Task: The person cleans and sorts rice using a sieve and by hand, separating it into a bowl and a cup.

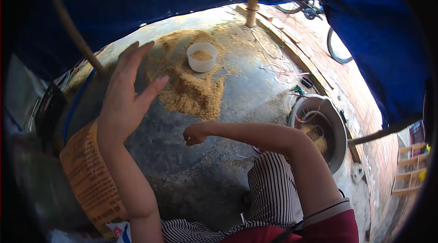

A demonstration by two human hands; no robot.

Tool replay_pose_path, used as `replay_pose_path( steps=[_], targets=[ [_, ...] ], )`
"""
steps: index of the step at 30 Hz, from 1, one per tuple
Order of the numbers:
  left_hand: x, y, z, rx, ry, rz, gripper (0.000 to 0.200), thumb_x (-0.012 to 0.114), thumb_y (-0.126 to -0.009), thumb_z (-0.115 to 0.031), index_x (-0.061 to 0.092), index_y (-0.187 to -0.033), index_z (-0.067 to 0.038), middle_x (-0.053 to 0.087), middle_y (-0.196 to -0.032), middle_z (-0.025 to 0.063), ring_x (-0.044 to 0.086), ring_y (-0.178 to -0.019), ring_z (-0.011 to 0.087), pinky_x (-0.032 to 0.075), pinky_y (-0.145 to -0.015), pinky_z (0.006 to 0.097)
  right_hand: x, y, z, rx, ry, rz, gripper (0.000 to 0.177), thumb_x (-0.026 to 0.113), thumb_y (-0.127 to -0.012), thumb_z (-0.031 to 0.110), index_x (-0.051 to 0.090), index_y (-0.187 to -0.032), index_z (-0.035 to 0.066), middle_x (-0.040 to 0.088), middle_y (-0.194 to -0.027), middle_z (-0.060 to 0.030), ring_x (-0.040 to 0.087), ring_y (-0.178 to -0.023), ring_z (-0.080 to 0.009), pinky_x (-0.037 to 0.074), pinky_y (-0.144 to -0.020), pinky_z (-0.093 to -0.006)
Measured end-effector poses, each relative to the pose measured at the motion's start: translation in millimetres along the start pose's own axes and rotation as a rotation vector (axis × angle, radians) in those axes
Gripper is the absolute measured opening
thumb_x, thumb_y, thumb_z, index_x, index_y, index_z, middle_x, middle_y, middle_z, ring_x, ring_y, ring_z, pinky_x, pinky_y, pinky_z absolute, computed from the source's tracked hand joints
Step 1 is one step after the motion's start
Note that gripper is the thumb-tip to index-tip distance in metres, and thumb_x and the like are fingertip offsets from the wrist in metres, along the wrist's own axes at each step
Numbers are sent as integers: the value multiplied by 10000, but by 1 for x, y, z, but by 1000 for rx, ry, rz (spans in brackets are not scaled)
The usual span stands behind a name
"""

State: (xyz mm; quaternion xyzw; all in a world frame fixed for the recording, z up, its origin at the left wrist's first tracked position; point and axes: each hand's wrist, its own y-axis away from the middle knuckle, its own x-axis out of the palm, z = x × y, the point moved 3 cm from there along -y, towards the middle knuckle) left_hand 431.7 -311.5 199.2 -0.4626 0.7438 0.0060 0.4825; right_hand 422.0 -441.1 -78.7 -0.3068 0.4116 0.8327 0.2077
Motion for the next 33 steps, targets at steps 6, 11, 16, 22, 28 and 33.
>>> replay_pose_path(
  steps=[6,11,16,22,28,33],
  targets=[
    [68,33,65,-56,-95,468,598,594,-815,-314,350,-1325,-120,337,-1371,130,291,-1284,292,222,-1058,449,9,48,-33,320,130,-7,374,506,-841,340,610,-969,5,610,-969,-185,576,-903,-340,446,-790,-427],
    [95,53,121,-320,-299,683,644,559,-830,-361,270,-1367,-153,335,-1380,95,272,-1296,260,125,-1090,471,-10,102,-51,473,61,-155,397,509,-843,368,576,-1067,48,592,-1026,-169,554,-970,-322,433,-842,-400],
    [97,52,125,-302,-249,701,656,566,-819,-383,299,-1353,-110,334,-1379,112,292,-1286,257,180,-1080,455,-28,109,-27,432,-63,-243,400,519,-843,366,560,-1106,67,587,-1046,-158,536,-1012,-312,417,-869,-388],
    [53,31,98,-83,65,444,648,593,-802,-394,351,-1326,-101,404,-1333,124,362,-1246,266,292,-1032,365,-77,96,59,554,141,-176,433,535,-848,366,508,-1159,65,580,-1065,-161,547,-991,-320,430,-850,-400],
    [15,39,76,-62,118,162,573,587,-819,-335,404,-1281,-48,473,-1254,169,473,-1145,291,362,-979,406,-119,104,93,426,272,-470,339,521,-873,294,530,-1125,67,633,-936,-157,617,-840,-294,476,-773,-379],
    [30,50,93,-92,43,291,554,583,-822,-329,414,-1276,-59,458,-1273,158,429,-1188,288,340,-998,399,-45,113,20,411,117,-382,277,497,-866,334,595,-973,98,615,-972,-130,573,-916,-292,448,-815,-399]
  ],
)
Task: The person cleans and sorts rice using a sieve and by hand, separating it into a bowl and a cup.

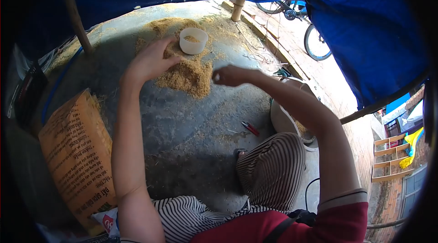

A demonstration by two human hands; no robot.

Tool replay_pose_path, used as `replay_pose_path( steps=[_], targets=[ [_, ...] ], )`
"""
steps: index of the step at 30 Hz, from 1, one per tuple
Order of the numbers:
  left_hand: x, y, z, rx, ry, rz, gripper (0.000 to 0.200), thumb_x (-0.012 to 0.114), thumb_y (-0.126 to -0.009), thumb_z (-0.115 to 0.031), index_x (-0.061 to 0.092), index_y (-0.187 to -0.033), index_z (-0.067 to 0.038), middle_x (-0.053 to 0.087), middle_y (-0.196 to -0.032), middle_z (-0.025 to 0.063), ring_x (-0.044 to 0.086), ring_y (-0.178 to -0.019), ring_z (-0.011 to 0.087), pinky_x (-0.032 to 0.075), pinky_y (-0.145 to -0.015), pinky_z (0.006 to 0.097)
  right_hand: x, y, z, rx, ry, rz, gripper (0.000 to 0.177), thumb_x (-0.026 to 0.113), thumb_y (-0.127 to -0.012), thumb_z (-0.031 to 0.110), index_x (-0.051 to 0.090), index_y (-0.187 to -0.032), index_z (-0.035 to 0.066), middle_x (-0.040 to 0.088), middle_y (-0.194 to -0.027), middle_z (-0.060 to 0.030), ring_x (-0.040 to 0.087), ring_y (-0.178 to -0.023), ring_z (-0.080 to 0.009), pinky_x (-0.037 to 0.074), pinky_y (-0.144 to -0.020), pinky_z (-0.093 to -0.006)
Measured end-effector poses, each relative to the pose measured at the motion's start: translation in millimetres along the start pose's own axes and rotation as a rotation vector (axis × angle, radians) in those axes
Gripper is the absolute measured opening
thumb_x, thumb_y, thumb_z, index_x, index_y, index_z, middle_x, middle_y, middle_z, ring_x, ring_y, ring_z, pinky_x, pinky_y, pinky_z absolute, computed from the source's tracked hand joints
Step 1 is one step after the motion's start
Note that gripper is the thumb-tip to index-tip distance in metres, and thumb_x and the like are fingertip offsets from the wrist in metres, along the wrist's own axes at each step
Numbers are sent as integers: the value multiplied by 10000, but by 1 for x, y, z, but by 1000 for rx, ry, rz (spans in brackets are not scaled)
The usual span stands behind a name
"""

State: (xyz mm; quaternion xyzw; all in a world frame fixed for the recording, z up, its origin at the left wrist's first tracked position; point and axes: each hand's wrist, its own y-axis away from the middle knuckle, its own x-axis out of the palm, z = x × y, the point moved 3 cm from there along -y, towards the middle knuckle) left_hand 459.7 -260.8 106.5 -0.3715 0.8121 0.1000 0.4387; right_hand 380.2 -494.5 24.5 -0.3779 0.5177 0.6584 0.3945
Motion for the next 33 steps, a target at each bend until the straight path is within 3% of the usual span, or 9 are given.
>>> replay_pose_path(
  steps=[3,7,11,13,18,25,27,31,33],
  targets=[
    [6,4,5,-19,-83,10,534,581,-825,-318,423,-1270,-69,456,-1279,146,403,-1212,275,329,-1007,393,99,24,-75,73,248,288,303,529,-831,371,601,-976,115,624,-949,-142,584,-893,-324,458,-802,-400],
    [15,-5,2,-80,-112,17,486,583,-828,-288,451,-1244,-74,480,-1249,136,422,-1192,259,356,-980,386,236,63,-173,295,289,660,331,500,-794,257,624,-966,3,630,-929,-177,602,-904,-320,475,-772,-404],
    [34,-23,1,-36,-99,-56,400,583,-833,-237,503,-1183,-60,545,-1150,135,499,-1099,258,404,-924,370,299,92,-199,364,89,509,314,519,-757,240,654,-942,25,635,-954,-159,605,-918,-304,483,-753,-401],
    [46,-35,-5,83,-15,-129,292,569,-842,-180,555,-1100,-43,596,-1035,126,562,-992,238,447,-848,360,295,92,-196,367,71,487,319,537,-745,262,662,-925,31,639,-956,-149,608,-917,-297,488,-739,-396],
    [82,-60,-24,80,130,-51,232,558,-846,-148,579,-1039,-20,619,-949,116,593,-913,212,470,-797,352,277,70,-197,595,74,503,342,603,-683,301,671,-915,58,647,-946,-130,631,-877,-252,496,-697,-375],
    [131,-84,-29,39,86,62,229,551,-851,-140,575,-1045,-21,619,-930,112,595,-903,205,479,-769,339,307,79,-201,523,-97,318,300,596,-720,247,633,-906,14,650,-909,-141,647,-805,-260,508,-643,-383],
    [142,-88,-26,56,89,92,229,555,-847,-135,574,-1048,-26,619,-929,101,600,-888,194,476,-779,328,312,82,-203,519,-149,84,350,585,-740,212,538,-1007,-10,645,-868,-162,644,-789,-289,511,-627,-392],
    [153,-90,-33,29,68,156,253,564,-842,-139,568,-1063,-18,618,-949,115,602,-895,203,482,-777,331,302,88,-200,509,-154,122,440,554,-790,216,434,-1158,7,636,-916,-164,637,-837,-296,507,-689,-416],
    [159,-90,-31,62,69,155,255,569,-837,-139,570,-1059,-13,620,-951,115,604,-889,201,486,-767,330,302,78,-201,582,-360,171,486,579,-790,198,352,-1176,10,630,-873,-176,644,-773,-293,523,-642,-400]
  ],
)
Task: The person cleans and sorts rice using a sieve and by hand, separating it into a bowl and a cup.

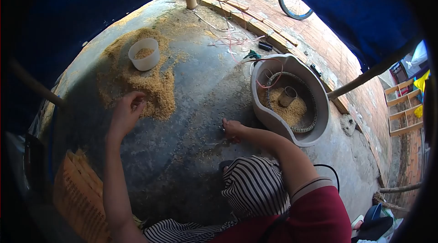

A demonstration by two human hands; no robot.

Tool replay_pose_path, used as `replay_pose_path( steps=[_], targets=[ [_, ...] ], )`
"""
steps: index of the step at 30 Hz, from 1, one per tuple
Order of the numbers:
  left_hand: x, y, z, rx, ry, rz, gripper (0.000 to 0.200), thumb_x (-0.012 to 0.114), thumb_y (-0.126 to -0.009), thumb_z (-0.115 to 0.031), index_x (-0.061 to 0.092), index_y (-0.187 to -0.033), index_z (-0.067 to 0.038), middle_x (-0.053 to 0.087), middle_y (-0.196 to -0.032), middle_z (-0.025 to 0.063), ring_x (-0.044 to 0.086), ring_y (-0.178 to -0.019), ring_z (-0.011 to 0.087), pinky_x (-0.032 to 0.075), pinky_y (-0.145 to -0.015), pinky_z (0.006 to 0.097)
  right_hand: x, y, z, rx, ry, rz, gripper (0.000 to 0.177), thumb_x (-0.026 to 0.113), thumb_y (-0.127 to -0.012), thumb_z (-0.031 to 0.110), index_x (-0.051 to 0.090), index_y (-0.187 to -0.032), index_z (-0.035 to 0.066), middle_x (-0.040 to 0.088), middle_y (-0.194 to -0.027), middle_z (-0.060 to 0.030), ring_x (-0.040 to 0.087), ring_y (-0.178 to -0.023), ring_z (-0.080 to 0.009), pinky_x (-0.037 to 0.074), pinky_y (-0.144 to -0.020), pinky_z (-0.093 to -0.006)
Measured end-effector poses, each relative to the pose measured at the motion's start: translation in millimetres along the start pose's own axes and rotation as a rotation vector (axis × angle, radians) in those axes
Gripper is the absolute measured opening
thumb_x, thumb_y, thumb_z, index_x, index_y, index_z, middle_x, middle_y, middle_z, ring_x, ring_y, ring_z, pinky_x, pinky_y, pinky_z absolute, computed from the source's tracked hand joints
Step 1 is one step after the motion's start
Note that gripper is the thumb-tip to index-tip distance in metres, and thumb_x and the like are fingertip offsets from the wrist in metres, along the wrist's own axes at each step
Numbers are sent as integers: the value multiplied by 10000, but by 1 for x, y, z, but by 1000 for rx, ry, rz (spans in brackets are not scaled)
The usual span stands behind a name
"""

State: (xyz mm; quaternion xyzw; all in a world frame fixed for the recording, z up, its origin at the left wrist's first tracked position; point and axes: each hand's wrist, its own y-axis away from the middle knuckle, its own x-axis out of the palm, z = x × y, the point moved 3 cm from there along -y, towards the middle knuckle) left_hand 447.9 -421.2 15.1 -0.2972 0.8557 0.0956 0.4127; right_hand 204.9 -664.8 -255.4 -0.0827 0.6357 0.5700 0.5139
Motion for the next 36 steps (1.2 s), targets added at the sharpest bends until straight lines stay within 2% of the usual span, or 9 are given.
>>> replay_pose_path(
  steps=[5,8,10,11,17,21,24,30,36],
  targets=[
    [12,0,22,8,221,104,301,595,-831,-168,559,-1099,-36,626,-971,100,607,-878,186,484,-774,307,-101,-3,108,-132,-748,106,618,653,-785,228,276,-1214,-9,596,-930,-169,638,-708,-221,547,-623,-317],
    [1,7,22,-91,165,101,699,651,-784,-267,290,-1308,23,544,-1116,205,549,-1019,259,460,-823,352,-190,28,203,-564,-1048,178,517,565,-852,244,329,-1247,7,593,-961,-137,628,-799,-210,538,-711,-314],
    [-20,14,21,-263,459,216,809,647,-761,-314,198,-1346,21,497,-1158,232,519,-1061,290,431,-859,354,-234,56,269,-693,-943,38,518,557,-855,268,336,-1249,14,583,-964,-114,605,-832,-182,511,-705,-289],
    [-34,21,19,-29,327,-85,753,597,-792,-268,183,-1350,23,517,-1099,213,546,-982,276,447,-807,348,-248,74,297,-746,-912,-38,514,556,-855,282,350,-1245,17,580,-962,-108,596,-844,-170,498,-703,-280],
    [-132,84,57,-242,525,-532,478,419,-825,-63,336,-1294,-35,539,-1079,139,558,-865,171,456,-697,300,-262,116,446,-1099,-853,-159,525,625,-819,259,397,-1211,-4,584,-972,-165,607,-819,-193,517,-642,-289],
    [-195,193,94,-498,87,-887,406,442,-825,-100,400,-1225,-41,549,-1082,201,551,-987,302,431,-835,370,-256,174,505,-1341,-719,-477,542,600,-832,289,385,-1251,20,556,-1051,-201,605,-849,-202,503,-706,-302],
    [-207,276,187,-732,-50,-1038,391,431,-878,-222,410,-1220,-34,555,-1079,207,557,-981,315,432,-835,403,-242,187,518,-1319,-745,-247,485,549,-865,301,407,-1260,58,523,-1111,-167,589,-898,-195,489,-780,-315],
    [-185,411,278,-1324,-290,-913,380,396,-902,-276,405,-1253,-129,475,-1154,188,450,-1107,331,371,-898,467,-222,166,546,-1233,-744,-188,453,530,-870,269,417,-1253,55,519,-1130,-178,589,-939,-214,496,-811,-331],
    [-162,439,293,-1419,-517,-919,406,422,-899,-280,378,-1287,-169,404,-1203,186,417,-1107,337,355,-908,480,-216,158,546,-1240,-679,-197,435,526,-871,229,421,-1240,24,524,-1119,-197,595,-910,-209,510,-739,-312]
  ],
)
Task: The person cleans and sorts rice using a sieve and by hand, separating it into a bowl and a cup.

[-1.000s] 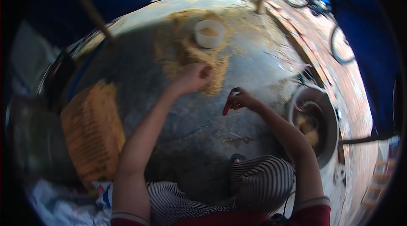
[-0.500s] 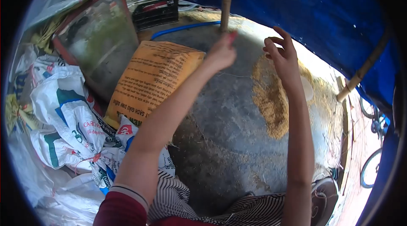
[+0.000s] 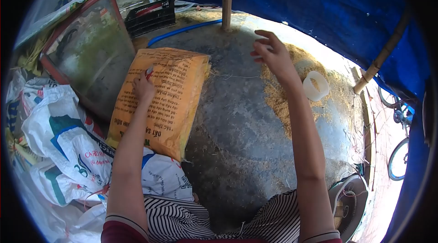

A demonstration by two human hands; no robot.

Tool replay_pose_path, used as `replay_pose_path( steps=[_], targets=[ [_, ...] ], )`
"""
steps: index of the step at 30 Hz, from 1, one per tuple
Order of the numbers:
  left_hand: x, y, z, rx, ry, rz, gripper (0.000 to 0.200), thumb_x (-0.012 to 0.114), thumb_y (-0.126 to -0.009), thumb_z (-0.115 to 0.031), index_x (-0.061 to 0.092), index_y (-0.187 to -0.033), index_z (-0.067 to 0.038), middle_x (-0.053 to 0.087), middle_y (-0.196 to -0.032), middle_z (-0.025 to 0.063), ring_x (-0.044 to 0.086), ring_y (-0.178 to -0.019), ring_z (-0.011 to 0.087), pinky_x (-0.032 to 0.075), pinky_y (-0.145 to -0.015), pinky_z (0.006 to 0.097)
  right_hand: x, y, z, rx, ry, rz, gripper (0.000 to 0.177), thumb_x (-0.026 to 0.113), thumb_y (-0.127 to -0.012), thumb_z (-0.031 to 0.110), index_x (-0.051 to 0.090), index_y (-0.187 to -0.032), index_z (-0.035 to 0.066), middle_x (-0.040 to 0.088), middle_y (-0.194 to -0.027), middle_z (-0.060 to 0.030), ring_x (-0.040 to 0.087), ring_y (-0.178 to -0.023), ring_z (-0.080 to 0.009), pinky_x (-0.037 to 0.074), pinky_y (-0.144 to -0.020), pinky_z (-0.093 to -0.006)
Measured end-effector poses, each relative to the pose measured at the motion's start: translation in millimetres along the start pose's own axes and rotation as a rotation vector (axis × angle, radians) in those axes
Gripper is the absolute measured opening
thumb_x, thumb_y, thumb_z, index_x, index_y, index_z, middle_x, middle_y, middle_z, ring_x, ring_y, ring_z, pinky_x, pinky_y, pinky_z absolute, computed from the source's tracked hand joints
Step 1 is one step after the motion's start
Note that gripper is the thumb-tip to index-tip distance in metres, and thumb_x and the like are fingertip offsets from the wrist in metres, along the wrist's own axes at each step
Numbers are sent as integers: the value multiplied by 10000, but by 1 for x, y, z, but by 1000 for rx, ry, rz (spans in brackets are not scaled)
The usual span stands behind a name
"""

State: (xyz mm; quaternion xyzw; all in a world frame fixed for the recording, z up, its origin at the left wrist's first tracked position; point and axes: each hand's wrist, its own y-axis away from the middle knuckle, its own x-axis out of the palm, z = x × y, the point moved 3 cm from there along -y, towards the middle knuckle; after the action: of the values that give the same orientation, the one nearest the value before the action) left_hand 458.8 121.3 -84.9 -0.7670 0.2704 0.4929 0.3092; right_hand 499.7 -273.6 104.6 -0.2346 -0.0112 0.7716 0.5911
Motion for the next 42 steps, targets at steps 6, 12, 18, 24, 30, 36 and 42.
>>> replay_pose_path(
  steps=[6,12,18,24,30,36,42],
  targets=[
    [25,2,23,-21,-148,160,411,478,-874,-375,459,-1229,-170,458,-1108,189,451,-1074,327,413,-861,457,2,1,-28,61,146,23,418,512,-874,221,426,-1233,26,524,-1125,-186,597,-896,-212,513,-744,-311],
    [18,14,12,-181,-172,285,446,498,-850,-440,473,-1210,-178,441,-1163,194,415,-1125,344,404,-882,478,18,7,-51,-50,480,151,467,538,-841,280,431,-1238,59,540,-1129,-182,553,-1000,-278,465,-833,-393],
    [0,16,-63,-90,-138,142,481,575,-803,-364,459,-1202,-121,403,-1198,193,322,-1185,356,324,-955,486,-12,28,-37,-61,633,344,431,542,-841,297,474,-1207,80,533,-1135,-192,516,-1063,-318,434,-882,-398],
    [-39,76,-233,425,238,77,377,606,-795,-255,502,-1134,-127,427,-1167,169,356,-1151,341,296,-971,476,-114,44,-36,-9,597,81,427,544,-843,319,495,-1183,67,549,-1105,-186,511,-1070,-309,410,-905,-397],
    [-55,198,-374,773,468,167,288,615,-786,-192,552,-1053,-106,476,-1099,126,375,-1131,320,283,-978,431,-199,83,-71,66,620,-33,419,550,-833,310,505,-1167,62,546,-1110,-187,514,-1070,-304,419,-890,-397],
    [-44,269,-464,972,536,274,253,617,-782,-192,583,-1011,-89,518,-1060,130,441,-1090,295,331,-957,400,-279,112,-100,170,478,-257,355,547,-814,236,559,-1110,40,597,-1022,-188,596,-913,-296,468,-786,-380],
    [-19,285,-555,987,523,410,273,626,-757,-212,613,-985,-62,587,-1010,158,563,-971,280,448,-838,382,-368,146,-147,176,-202,-1133,221,504,-760,120,648,-895,21,639,-822,-160,603,-786,-248,456,-736,-352]
  ],
)
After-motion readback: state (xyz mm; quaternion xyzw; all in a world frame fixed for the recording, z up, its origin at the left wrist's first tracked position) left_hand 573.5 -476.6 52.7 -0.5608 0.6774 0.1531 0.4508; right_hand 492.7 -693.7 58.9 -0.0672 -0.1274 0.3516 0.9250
